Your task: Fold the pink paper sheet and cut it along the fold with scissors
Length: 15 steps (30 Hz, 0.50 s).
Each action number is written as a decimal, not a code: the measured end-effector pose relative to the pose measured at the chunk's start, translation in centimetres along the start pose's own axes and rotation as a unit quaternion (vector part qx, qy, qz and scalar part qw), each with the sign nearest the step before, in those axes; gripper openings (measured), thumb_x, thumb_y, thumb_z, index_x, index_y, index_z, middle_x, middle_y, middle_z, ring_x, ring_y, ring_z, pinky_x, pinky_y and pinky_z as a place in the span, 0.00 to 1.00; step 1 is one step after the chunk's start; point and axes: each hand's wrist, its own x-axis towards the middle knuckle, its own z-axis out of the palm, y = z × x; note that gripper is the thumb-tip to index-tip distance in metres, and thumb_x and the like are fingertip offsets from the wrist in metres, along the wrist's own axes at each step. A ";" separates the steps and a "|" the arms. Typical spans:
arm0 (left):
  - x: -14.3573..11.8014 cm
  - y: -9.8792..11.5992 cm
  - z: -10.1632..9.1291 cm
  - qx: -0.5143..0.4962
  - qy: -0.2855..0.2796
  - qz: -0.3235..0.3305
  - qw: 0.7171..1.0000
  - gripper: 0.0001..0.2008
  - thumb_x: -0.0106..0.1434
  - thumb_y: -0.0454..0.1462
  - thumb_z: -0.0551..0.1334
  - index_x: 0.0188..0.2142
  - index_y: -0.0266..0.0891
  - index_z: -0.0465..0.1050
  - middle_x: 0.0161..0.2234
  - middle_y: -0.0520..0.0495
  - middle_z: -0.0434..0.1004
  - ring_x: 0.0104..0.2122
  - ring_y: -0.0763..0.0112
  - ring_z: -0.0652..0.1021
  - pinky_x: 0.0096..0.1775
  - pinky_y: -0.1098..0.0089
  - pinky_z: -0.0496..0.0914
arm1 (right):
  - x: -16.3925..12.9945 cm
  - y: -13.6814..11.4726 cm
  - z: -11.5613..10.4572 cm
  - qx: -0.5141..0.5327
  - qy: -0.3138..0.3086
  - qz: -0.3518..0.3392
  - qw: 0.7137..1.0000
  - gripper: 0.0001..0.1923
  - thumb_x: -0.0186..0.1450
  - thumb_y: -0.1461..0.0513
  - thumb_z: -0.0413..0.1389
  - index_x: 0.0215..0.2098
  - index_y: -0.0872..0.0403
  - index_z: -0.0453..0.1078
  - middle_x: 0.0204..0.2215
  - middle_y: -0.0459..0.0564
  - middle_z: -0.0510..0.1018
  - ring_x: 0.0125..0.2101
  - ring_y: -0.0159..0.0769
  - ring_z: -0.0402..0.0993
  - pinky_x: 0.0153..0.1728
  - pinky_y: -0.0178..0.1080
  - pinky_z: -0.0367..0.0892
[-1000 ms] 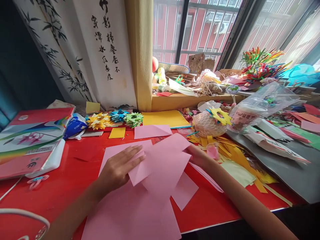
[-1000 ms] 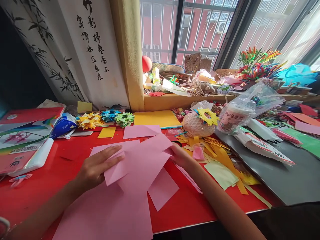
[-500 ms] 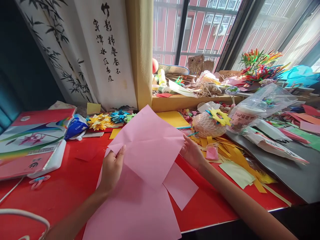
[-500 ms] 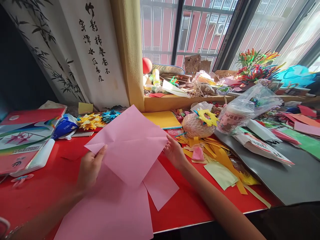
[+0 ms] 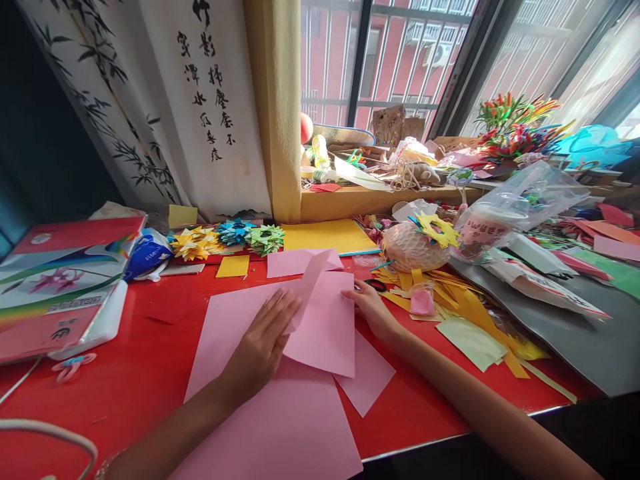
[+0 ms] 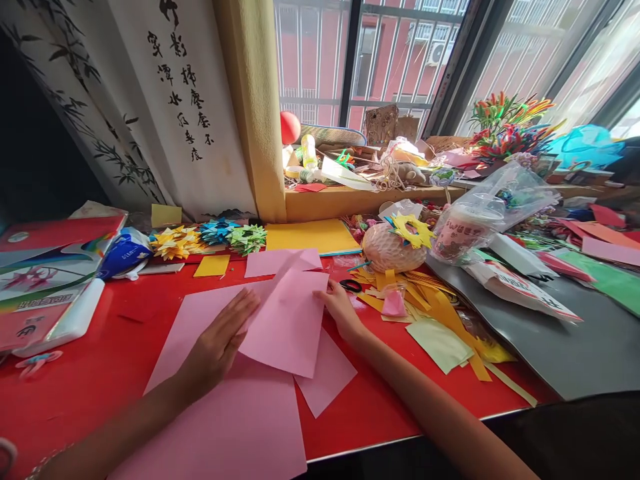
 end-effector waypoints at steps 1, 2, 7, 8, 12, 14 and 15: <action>-0.1 -0.1 0.1 0.023 -0.015 0.046 0.999 0.27 0.64 0.31 0.48 0.62 0.45 0.47 0.62 0.45 0.52 0.62 0.60 0.51 0.58 0.54 0.54 | 0.0 -0.1 -0.1 0.010 -0.001 0.004 1.000 0.21 0.54 0.61 0.58 0.46 0.52 0.64 0.35 0.49 0.77 0.29 0.34 0.74 0.28 0.35 0.71; -0.1 -0.1 0.1 0.040 -0.030 0.081 0.995 0.28 0.64 0.30 0.48 0.62 0.45 0.46 0.62 0.44 0.51 0.62 0.59 0.50 0.58 0.52 0.54 | 0.0 -0.1 -0.1 0.020 -0.002 0.004 1.000 0.25 0.54 0.61 0.58 0.49 0.51 0.62 0.35 0.48 0.77 0.29 0.34 0.74 0.29 0.36 0.71; -0.3 0.7 0.3 0.091 -0.071 0.180 0.977 0.26 0.63 0.28 0.51 0.60 0.43 0.51 0.60 0.38 0.56 0.61 0.54 0.52 0.55 0.45 0.55 | -0.7 -0.5 0.7 0.034 -0.058 -0.015 0.998 0.29 0.53 0.63 0.59 0.52 0.49 0.61 0.31 0.45 0.77 0.26 0.31 0.74 0.26 0.32 0.69; -0.3 1.0 0.4 0.101 -0.076 0.194 0.973 0.25 0.62 0.28 0.51 0.59 0.43 0.53 0.59 0.38 0.58 0.61 0.54 0.53 0.55 0.44 0.54 | -0.8 -0.5 0.9 0.039 -0.079 -0.012 0.996 0.26 0.53 0.62 0.59 0.51 0.49 0.62 0.32 0.45 0.77 0.27 0.31 0.74 0.26 0.32 0.69; -0.4 1.9 0.9 0.132 -0.109 0.226 0.959 0.23 0.63 0.29 0.52 0.57 0.45 0.58 0.57 0.39 0.62 0.59 0.54 0.57 0.54 0.42 0.54 | -1.3 -0.4 1.7 0.062 -0.075 0.009 0.995 0.17 0.58 0.53 0.54 0.43 0.51 0.69 0.34 0.49 0.78 0.30 0.34 0.75 0.28 0.34 0.69; -0.4 2.3 1.3 0.150 -0.122 0.232 0.953 0.24 0.63 0.29 0.52 0.57 0.46 0.58 0.57 0.39 0.62 0.59 0.54 0.59 0.54 0.43 0.55 | -1.4 -0.4 1.8 0.059 -0.070 0.007 0.996 0.19 0.58 0.48 0.53 0.40 0.52 0.70 0.35 0.50 0.78 0.31 0.37 0.75 0.29 0.36 0.69; -0.5 2.6 1.5 0.161 -0.126 0.235 0.950 0.24 0.63 0.30 0.52 0.57 0.45 0.58 0.57 0.38 0.61 0.58 0.53 0.59 0.54 0.43 0.56 | -1.5 -0.4 1.8 0.050 -0.072 0.004 0.996 0.21 0.57 0.47 0.53 0.41 0.52 0.70 0.35 0.51 0.78 0.32 0.39 0.75 0.29 0.37 0.69</action>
